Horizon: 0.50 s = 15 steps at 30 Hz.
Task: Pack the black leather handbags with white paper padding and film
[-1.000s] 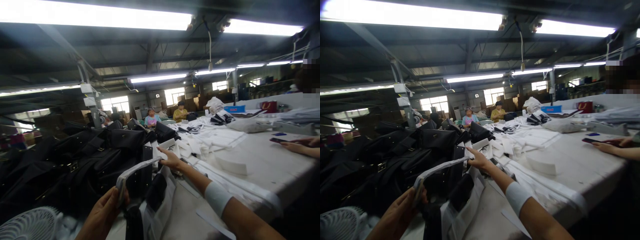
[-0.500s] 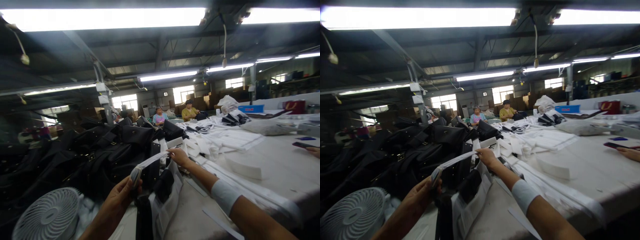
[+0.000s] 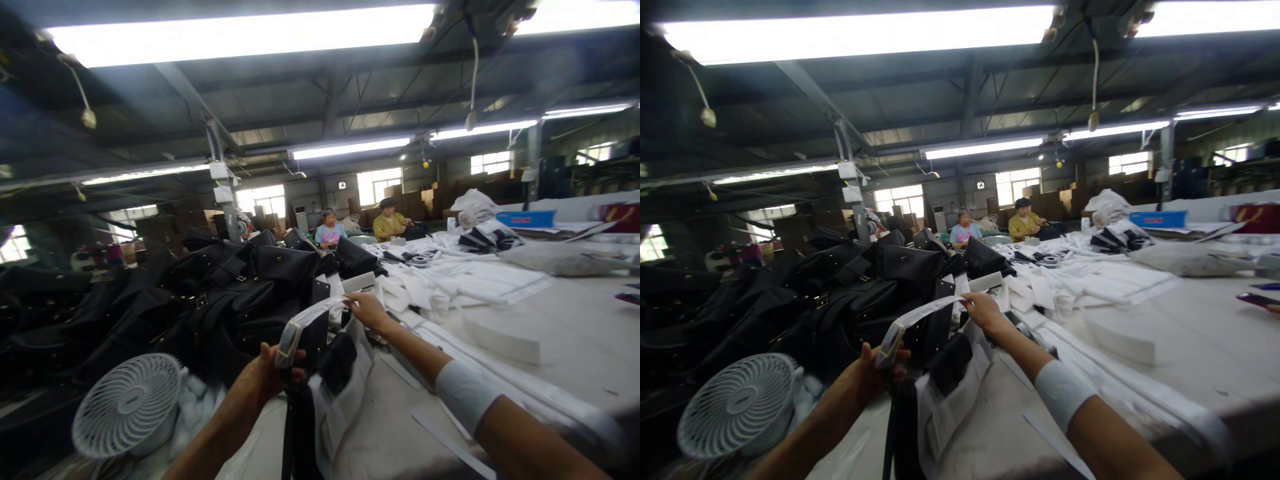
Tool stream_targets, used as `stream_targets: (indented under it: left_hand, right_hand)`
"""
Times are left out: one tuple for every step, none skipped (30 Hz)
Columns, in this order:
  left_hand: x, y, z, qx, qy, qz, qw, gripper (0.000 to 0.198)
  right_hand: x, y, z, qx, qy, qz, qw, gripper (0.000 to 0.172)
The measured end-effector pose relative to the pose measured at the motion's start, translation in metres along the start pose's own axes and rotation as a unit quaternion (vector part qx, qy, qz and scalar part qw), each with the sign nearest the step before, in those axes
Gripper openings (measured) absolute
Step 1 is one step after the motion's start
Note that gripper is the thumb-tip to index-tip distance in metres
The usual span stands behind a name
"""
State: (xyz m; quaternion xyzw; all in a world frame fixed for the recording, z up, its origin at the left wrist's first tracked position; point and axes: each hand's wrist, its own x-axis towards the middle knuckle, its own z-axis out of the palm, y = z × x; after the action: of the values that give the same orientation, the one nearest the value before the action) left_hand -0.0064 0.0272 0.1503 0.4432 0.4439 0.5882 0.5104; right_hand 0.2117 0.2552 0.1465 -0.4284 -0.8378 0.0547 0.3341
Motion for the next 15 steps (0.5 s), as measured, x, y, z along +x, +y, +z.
stream_targets:
  left_hand:
    - [0.001, 0.003, 0.001, -0.015, 0.009, 0.005, 1.000, 0.067]
    - [0.001, 0.006, 0.003, -0.020, 0.018, 0.009, 1.000, 0.066]
    - [0.001, 0.009, 0.004, -0.016, 0.025, 0.010, 1.000, 0.064]
    - [0.000, 0.011, 0.005, -0.006, 0.030, 0.009, 1.000, 0.061]
    - [-0.001, 0.013, 0.007, 0.009, 0.031, 0.005, 0.999, 0.056]
    - [-0.002, 0.013, 0.008, 0.025, 0.029, 0.002, 0.999, 0.052]
    - [-0.003, 0.013, 0.009, 0.038, 0.026, 0.001, 0.999, 0.049]
    - [-0.004, 0.013, 0.009, 0.045, 0.024, 0.003, 0.999, 0.047]
    - [-0.004, 0.012, 0.010, 0.050, 0.024, 0.006, 0.998, 0.045]
    - [-0.005, 0.011, 0.010, 0.051, 0.026, 0.010, 0.998, 0.044]
    - [-0.005, 0.009, 0.010, 0.050, 0.030, 0.012, 0.998, 0.043]
    - [-0.005, 0.008, 0.009, 0.049, 0.037, 0.015, 0.998, 0.042]
    - [-0.005, 0.007, 0.008, 0.050, 0.046, 0.016, 0.998, 0.042]
    - [-0.004, 0.006, 0.006, 0.054, 0.054, 0.014, 0.997, 0.043]
    - [-0.004, 0.006, 0.004, 0.059, 0.065, 0.009, 0.996, 0.045]
  right_hand:
    - [0.000, 0.000, 0.000, 0.001, 0.000, 0.001, 1.000, 0.028]
    - [0.000, -0.001, 0.000, 0.001, 0.000, 0.002, 1.000, 0.029]
    - [0.001, -0.001, 0.000, 0.002, 0.001, 0.004, 1.000, 0.029]
    - [0.001, -0.001, 0.001, 0.004, 0.002, 0.006, 1.000, 0.029]
    - [0.001, -0.001, 0.001, 0.006, 0.003, 0.006, 1.000, 0.029]
    - [0.001, -0.001, 0.000, 0.010, 0.003, 0.005, 1.000, 0.029]
    - [0.001, -0.001, 0.000, 0.014, 0.004, 0.003, 1.000, 0.028]
    - [0.001, 0.000, -0.001, 0.019, 0.004, 0.000, 1.000, 0.027]
    - [0.000, 0.000, -0.002, 0.024, 0.004, -0.003, 1.000, 0.027]
    - [-0.002, 0.001, -0.004, 0.030, 0.005, -0.005, 1.000, 0.027]
    - [-0.004, 0.002, -0.006, 0.035, 0.006, -0.007, 0.999, 0.029]
    - [-0.008, 0.005, -0.010, 0.040, 0.008, -0.007, 0.999, 0.032]
    - [-0.012, 0.008, -0.015, 0.043, 0.009, -0.006, 0.999, 0.036]
    - [-0.018, 0.013, -0.021, 0.045, 0.009, -0.004, 0.999, 0.040]
    - [-0.025, 0.019, -0.027, 0.044, 0.006, 0.001, 0.999, 0.040]
